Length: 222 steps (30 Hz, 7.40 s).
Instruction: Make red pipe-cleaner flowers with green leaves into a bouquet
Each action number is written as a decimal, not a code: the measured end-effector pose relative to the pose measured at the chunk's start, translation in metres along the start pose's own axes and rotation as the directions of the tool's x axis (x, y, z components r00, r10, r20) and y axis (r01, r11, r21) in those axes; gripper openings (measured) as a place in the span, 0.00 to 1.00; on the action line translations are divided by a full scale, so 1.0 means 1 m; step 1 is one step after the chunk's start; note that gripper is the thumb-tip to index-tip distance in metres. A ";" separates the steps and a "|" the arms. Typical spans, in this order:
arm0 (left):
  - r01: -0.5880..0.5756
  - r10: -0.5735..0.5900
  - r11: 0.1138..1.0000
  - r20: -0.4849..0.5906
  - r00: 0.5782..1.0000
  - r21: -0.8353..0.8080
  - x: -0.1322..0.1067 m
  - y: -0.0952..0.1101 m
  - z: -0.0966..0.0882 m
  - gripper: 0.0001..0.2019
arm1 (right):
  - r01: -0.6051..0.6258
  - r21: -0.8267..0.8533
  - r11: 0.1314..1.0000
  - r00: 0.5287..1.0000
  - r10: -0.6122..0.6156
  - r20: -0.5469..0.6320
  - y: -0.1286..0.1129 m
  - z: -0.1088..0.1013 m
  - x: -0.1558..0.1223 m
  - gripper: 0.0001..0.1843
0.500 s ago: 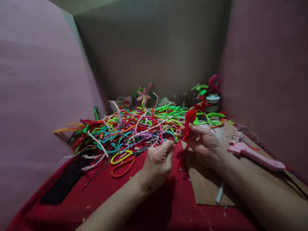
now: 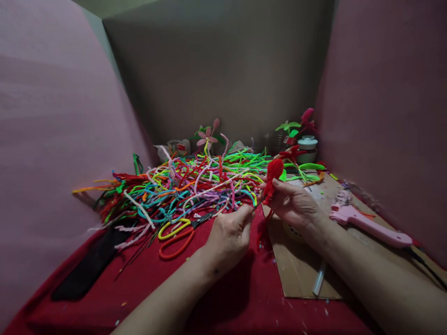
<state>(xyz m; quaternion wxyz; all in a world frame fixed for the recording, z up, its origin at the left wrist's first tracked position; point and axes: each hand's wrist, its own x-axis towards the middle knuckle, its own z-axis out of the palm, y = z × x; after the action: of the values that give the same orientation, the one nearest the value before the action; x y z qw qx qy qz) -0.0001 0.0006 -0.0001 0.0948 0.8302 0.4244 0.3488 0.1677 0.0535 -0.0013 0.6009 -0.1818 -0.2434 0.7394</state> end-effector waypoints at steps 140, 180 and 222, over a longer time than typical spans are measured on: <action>0.290 -0.386 0.760 -0.045 0.922 -0.582 0.036 -0.014 0.016 0.08 | 0.094 -0.504 0.859 0.986 -0.151 -0.074 0.005 0.026 -0.013 0.09; 0.245 -0.276 -0.095 0.262 0.925 -0.965 0.034 -0.014 -0.020 0.06 | 0.055 -0.634 0.771 0.965 0.121 0.231 -0.019 0.029 -0.019 0.30; 0.344 -0.406 0.323 0.199 0.892 -0.882 0.034 -0.014 -0.019 0.09 | 0.149 -0.948 0.281 0.986 0.036 0.166 -0.012 0.023 -0.038 0.12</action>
<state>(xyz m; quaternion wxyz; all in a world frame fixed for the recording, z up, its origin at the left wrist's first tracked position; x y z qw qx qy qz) -0.0081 0.0329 0.0243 0.5885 0.5163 0.3527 0.5125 0.1728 0.0154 0.0232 0.3774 -0.4387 -0.6893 0.4359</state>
